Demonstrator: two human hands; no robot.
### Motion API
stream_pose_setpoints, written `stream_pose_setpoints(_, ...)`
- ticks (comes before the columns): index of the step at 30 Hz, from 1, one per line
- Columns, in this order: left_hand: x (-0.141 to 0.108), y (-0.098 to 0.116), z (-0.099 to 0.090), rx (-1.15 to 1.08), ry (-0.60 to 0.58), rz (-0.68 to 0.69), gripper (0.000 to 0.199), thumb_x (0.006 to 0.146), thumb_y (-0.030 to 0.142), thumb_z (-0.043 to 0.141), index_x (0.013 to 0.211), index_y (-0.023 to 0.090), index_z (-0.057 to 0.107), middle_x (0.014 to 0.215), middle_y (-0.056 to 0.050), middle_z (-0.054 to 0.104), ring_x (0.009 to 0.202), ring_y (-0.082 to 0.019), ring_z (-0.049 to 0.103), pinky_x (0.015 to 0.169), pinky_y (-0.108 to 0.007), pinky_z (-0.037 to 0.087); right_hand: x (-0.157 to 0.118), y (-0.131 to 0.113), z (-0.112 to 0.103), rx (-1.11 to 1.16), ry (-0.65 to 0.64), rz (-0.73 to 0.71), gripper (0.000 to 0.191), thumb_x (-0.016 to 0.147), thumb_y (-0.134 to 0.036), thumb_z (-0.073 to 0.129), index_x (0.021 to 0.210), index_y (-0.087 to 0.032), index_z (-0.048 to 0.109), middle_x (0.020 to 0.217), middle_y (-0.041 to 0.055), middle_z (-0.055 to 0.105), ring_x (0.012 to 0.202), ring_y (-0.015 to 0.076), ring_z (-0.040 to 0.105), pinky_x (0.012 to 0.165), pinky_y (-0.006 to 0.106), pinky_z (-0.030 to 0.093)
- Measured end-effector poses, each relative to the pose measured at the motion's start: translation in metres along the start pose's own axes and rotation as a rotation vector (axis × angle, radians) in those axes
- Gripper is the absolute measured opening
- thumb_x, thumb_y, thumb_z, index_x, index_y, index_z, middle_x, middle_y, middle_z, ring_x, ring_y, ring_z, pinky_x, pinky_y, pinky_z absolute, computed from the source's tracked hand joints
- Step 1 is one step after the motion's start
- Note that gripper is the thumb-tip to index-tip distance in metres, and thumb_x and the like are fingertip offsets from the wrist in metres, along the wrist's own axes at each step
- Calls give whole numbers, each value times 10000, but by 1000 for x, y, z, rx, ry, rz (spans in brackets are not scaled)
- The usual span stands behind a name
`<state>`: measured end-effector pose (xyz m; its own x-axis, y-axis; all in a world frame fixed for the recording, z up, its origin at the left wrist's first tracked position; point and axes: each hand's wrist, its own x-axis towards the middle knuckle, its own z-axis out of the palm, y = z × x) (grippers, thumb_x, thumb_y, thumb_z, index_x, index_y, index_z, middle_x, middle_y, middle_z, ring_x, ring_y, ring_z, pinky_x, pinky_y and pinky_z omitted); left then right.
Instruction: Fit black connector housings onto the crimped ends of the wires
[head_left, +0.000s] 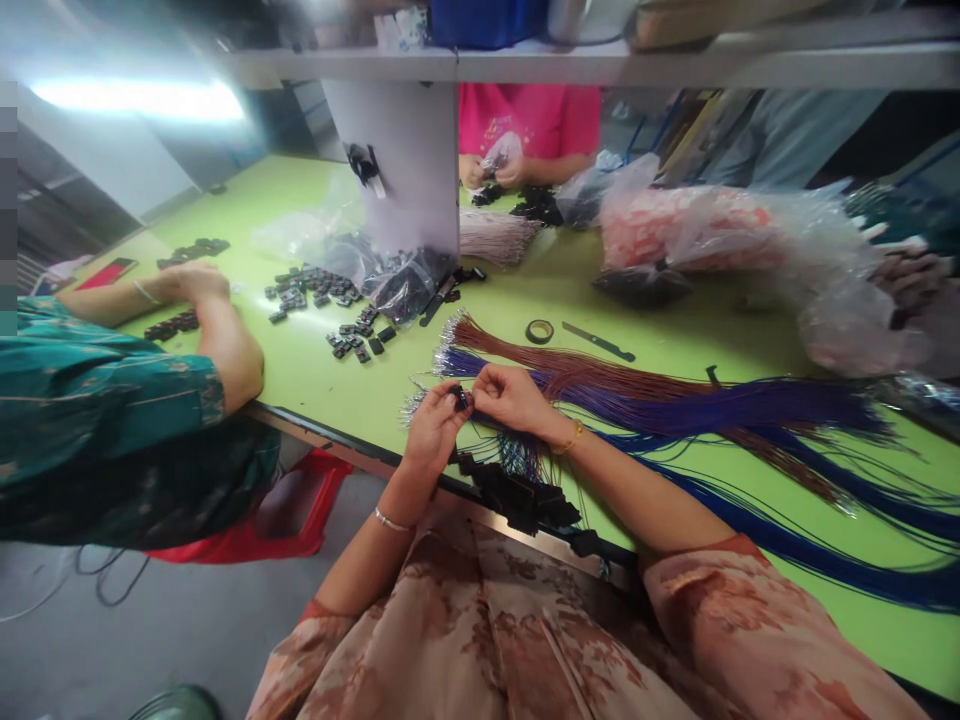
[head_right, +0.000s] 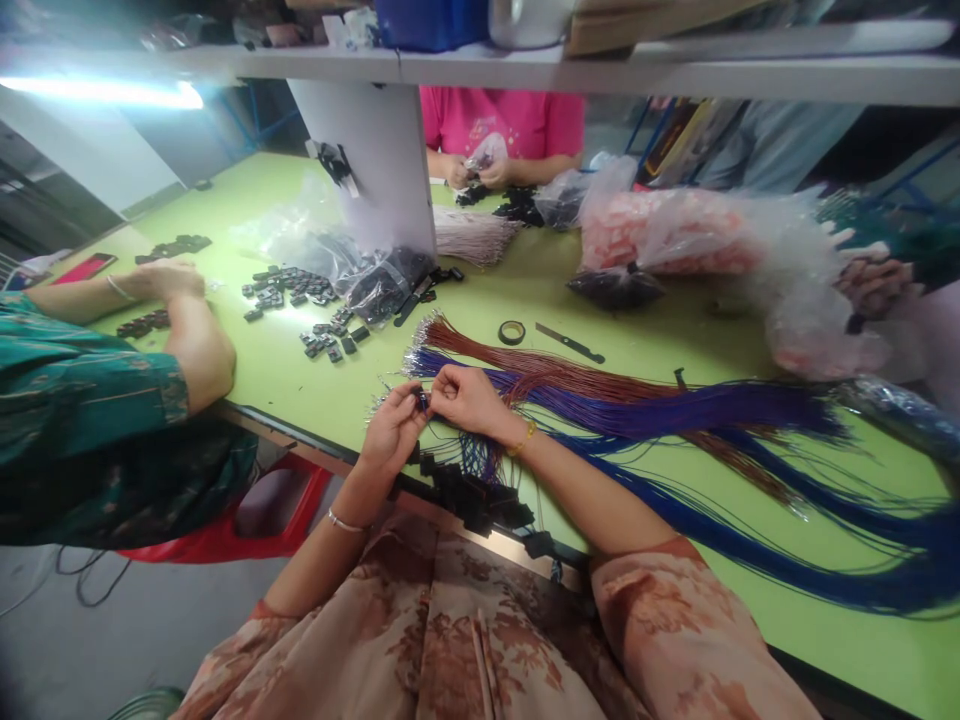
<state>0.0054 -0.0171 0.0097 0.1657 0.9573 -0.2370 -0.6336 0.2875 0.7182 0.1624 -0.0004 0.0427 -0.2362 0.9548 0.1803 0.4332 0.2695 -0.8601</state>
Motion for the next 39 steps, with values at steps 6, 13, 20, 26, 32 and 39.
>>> stream_pose_setpoints(6, -2, 0, 2, 7, -4, 10, 236, 733, 158, 698, 958, 164, 631, 882, -30, 642, 834, -123, 610, 852, -300, 485, -1, -2, 1, -75, 41, -28, 94, 699, -243, 581, 650, -176, 539, 535, -61, 437, 503, 77, 335, 497, 215, 254)
stream_pose_setpoints(13, -5, -2, 1, 133, 23, 41, 316, 653, 208, 792, 926, 158, 640, 858, -33, 665, 802, -135, 627, 804, -296, 503, -3, 3, 5, -123, 1, -68, 105, 729, -237, 561, 651, -170, 538, 574, -37, 498, 538, 86, 398, 536, 219, 273)
stream_pose_setpoints(20, -4, 0, -1, 226, 54, 51, 387, 600, 273, 820, 908, 148, 624, 822, -22, 670, 740, -116, 628, 734, -268, 524, -5, 5, 4, -199, -82, -144, 88, 743, -186, 535, 660, -161, 548, 585, -29, 526, 537, 85, 402, 537, 216, 260)
stream_pose_setpoints(26, -31, -6, 13, 637, -10, 325, 225, 789, 275, 650, 978, 157, 620, 892, -62, 680, 808, -153, 646, 778, -311, 526, 10, 14, -16, -157, -171, -87, 185, 822, -258, 500, 705, -153, 597, 637, -16, 582, 578, 96, 458, 565, 209, 311)
stream_pose_setpoints(32, -75, -33, 44, 1226, -730, 835, 228, 879, 130, 453, 1032, 141, 622, 972, -94, 690, 919, -169, 623, 839, -297, 502, 48, 47, -40, -503, -84, 106, 256, 868, -184, 450, 915, -142, 698, 917, 72, 710, 819, 163, 594, 754, 248, 401)
stream_pose_setpoints(39, -79, -44, 53, 1524, -1042, 824, 302, 931, 283, 429, 1132, 116, 581, 1047, -124, 677, 998, -206, 608, 892, -343, 489, 46, 46, -21, -803, -237, 72, 395, 874, -120, 414, 1176, -150, 667, 1124, 159, 628, 1011, 240, 555, 891, 321, 390)
